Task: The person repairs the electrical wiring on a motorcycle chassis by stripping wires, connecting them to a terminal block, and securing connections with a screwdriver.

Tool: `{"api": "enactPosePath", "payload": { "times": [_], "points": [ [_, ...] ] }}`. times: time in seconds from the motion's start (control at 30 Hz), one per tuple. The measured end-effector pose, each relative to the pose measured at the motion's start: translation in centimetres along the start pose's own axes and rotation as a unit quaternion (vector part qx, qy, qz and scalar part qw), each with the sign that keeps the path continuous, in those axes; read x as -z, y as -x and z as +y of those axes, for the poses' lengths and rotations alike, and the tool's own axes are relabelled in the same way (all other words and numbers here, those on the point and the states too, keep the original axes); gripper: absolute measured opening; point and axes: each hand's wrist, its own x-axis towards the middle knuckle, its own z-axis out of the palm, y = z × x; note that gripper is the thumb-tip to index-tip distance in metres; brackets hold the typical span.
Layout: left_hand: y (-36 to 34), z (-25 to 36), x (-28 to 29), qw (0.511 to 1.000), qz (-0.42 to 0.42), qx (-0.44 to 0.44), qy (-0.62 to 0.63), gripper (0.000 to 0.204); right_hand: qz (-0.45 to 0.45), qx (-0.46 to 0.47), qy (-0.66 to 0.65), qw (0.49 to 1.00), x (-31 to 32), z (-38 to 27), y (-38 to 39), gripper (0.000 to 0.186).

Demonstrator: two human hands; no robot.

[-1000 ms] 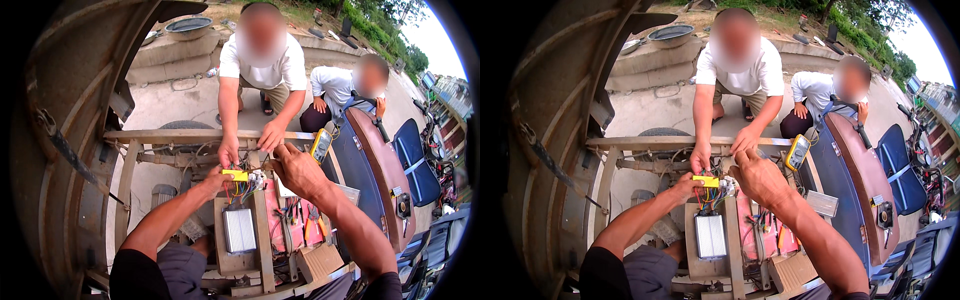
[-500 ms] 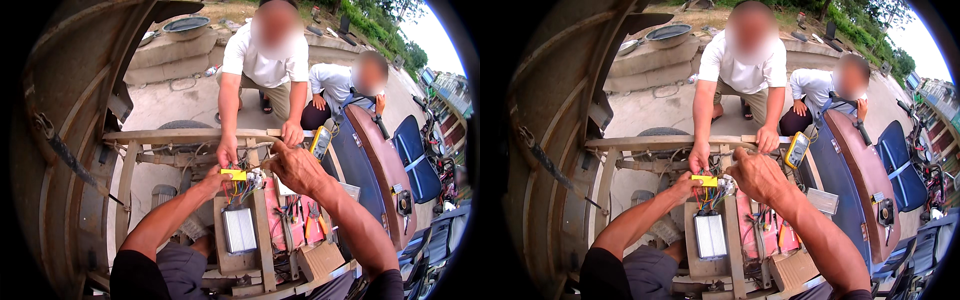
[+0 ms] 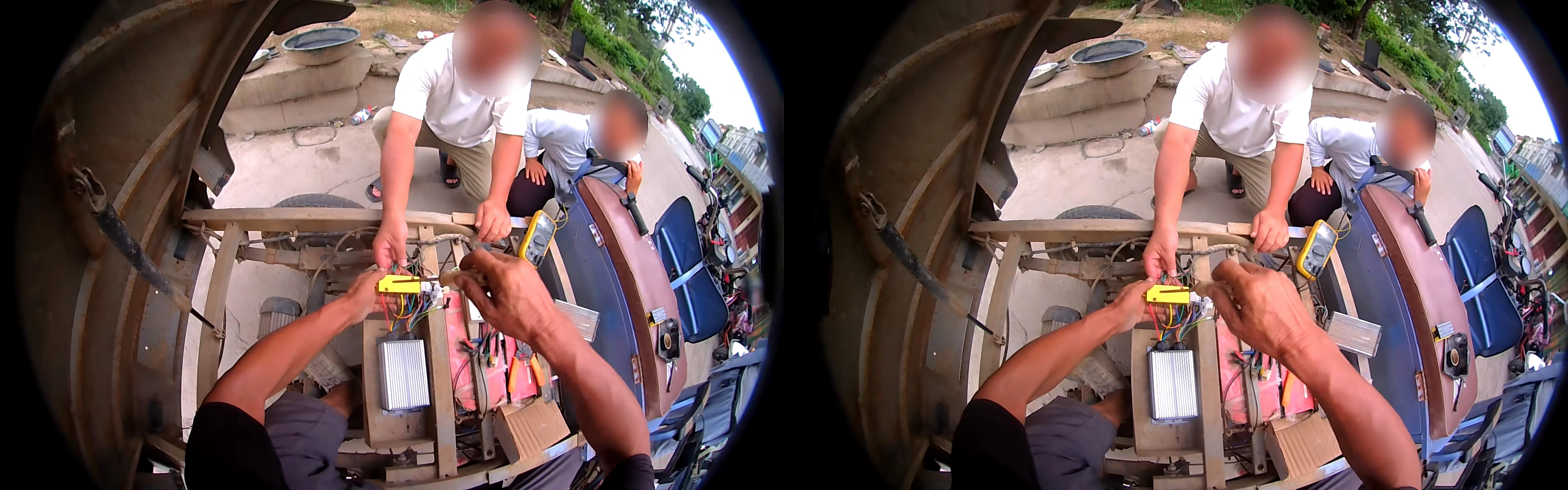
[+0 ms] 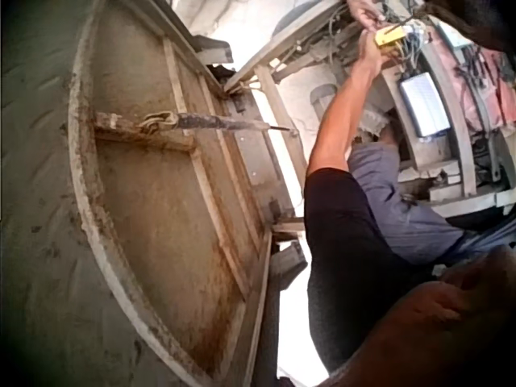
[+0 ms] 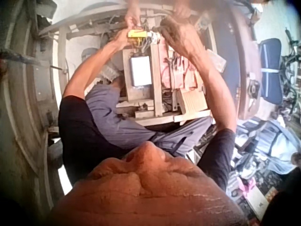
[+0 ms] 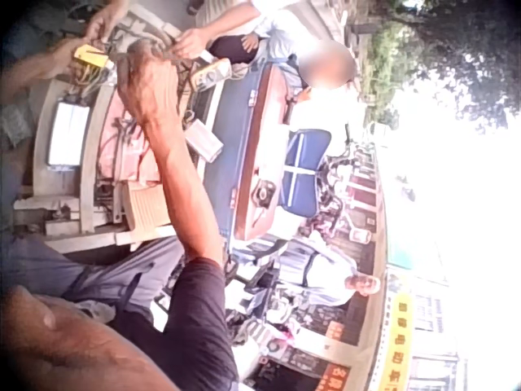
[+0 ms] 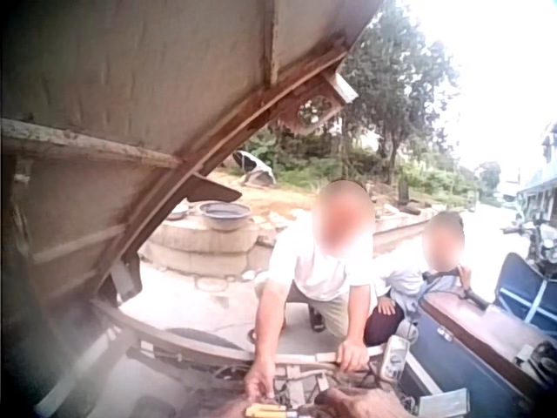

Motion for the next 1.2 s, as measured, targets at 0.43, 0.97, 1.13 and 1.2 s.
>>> {"api": "enactPosePath", "payload": {
  "times": [0.43, 0.97, 1.13, 1.2],
  "points": [
    [-0.1, -0.2, -0.5, 0.998, 0.049, -0.019, -0.021, 0.041, -0.043, -0.032, -0.001, 0.999, -1.0, -0.2, 0.0, 0.021],
    [-1.0, -0.8, 0.5, 0.998, 0.062, -0.006, -0.013, 0.043, -0.026, 0.150, 0.105, 0.983, -2.1, -0.8, 1.5, 0.023],
    [-0.6, -0.5, -0.2, 0.995, 0.094, 0.002, -0.011, 0.045, -0.005, -0.047, 0.015, 0.999, -1.9, -0.2, 2.1, 0.017],
    [-0.5, -0.3, -0.4, 0.995, 0.100, 0.005, -0.016, 0.045, -0.004, -0.088, -0.012, 0.996, -2.2, 0.2, 2.4, 0.018]
  ]
}}
